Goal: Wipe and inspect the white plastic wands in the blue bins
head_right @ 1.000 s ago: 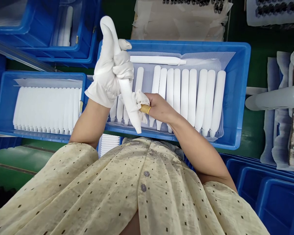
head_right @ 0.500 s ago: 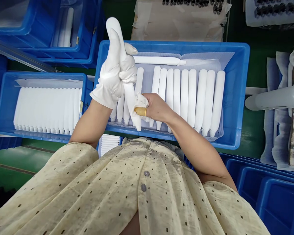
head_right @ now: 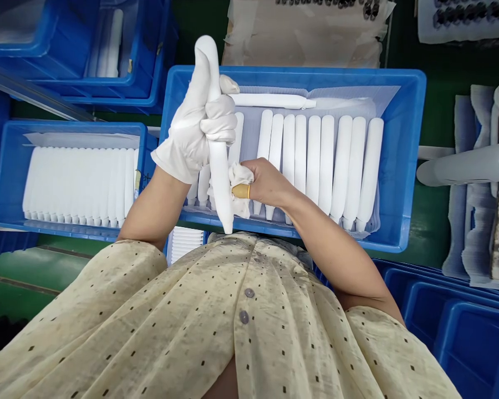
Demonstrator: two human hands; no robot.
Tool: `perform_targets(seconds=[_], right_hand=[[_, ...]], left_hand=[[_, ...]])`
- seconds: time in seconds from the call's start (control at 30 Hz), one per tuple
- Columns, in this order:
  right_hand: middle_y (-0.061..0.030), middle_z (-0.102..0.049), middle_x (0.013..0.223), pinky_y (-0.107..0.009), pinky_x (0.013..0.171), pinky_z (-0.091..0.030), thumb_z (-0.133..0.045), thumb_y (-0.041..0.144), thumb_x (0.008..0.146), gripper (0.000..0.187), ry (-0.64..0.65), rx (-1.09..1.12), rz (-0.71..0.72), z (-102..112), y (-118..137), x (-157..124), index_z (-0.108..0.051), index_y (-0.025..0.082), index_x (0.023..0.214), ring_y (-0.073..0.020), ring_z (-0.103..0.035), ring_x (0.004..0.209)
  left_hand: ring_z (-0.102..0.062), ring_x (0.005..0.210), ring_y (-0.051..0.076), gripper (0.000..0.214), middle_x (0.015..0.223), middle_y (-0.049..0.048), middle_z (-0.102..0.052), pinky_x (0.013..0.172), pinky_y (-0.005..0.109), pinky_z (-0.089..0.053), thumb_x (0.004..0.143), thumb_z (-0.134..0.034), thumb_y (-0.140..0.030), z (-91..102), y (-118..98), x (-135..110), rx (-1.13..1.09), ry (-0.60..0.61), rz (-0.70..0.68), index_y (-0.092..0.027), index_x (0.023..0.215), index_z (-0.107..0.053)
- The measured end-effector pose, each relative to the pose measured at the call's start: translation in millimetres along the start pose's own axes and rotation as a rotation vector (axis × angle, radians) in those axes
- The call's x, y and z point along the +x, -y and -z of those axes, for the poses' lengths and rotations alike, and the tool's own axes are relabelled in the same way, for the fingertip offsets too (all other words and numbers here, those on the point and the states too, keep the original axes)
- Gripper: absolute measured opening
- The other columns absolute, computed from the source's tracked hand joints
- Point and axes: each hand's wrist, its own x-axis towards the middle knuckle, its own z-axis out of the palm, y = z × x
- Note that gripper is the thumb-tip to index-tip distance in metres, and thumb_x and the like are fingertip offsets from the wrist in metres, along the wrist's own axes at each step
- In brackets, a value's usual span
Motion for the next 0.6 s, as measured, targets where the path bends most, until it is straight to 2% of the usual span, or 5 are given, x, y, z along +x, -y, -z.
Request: perform_targets(seconds=[0.17, 0.27, 0.37, 0.53, 0.6], right_hand=[[0.0010, -0.068, 0.069, -0.026, 0.061, -0.048, -0.089, 0.033, 0.059, 0.028, 0.067, 0.081, -0.007, 4, -1, -1, -0.069, 0.016, 0.068, -0.0148, -0.061, 0.066], [0.0011, -0.068, 0.070, -0.025, 0.061, -0.048, -0.088, 0.035, 0.062, 0.028, 0.092, 0.106, -0.001, 6, -1, -2, -0.070, 0.016, 0.071, -0.0142, -0.061, 0.066], [0.0012, -0.067, 0.071, -0.027, 0.062, -0.048, -0.090, 0.040, 0.061, 0.034, 0.094, 0.094, 0.025, 4, 1, -2, -0.069, 0.017, 0.072, -0.0156, -0.061, 0.068], [0.0015, -0.062, 0.070, -0.028, 0.065, -0.046, -0.087, 0.059, 0.066, 0.048, -0.100, -0.057, 0.075, -9, -4, 1, -0.063, 0.018, 0.071, -0.0157, -0.058, 0.071], [0.0019, -0.056, 0.066, -0.028, 0.065, -0.044, -0.083, 0.067, 0.070, 0.055, -0.186, -0.111, 0.084, -12, -8, 1, -0.056, 0.019, 0.065, -0.0147, -0.055, 0.068]], left_hand=[[-0.027, 0.033, -0.001, 0.069, 0.053, -0.0112, -0.021, 0.038, 0.013, -0.018, 0.112, -0.009, -0.055, 6.2, -4, 3, -0.070, 0.081, 0.040, -0.013, 0.079, -0.052], [-0.025, 0.033, -0.001, 0.065, 0.050, -0.0126, -0.022, 0.035, 0.013, -0.020, 0.108, -0.016, -0.063, 11.2, -5, 8, -0.159, 0.133, 0.062, -0.017, 0.079, -0.052], [-0.022, 0.032, -0.001, 0.063, 0.047, -0.0136, -0.020, 0.034, 0.012, -0.017, 0.106, -0.027, -0.067, 10.1, -5, 9, -0.181, 0.108, 0.064, -0.017, 0.076, -0.051], [-0.023, 0.033, -0.001, 0.065, 0.046, -0.0123, -0.023, 0.035, 0.014, -0.018, 0.105, -0.032, -0.067, 4.3, 1, 7, -0.029, 0.005, -0.081, -0.015, 0.073, -0.054], [-0.020, 0.034, 0.000, 0.062, 0.046, -0.0123, -0.022, 0.034, 0.013, -0.019, 0.105, -0.033, -0.067, 5.6, 4, 11, -0.051, -0.035, -0.065, -0.018, 0.073, -0.053]])
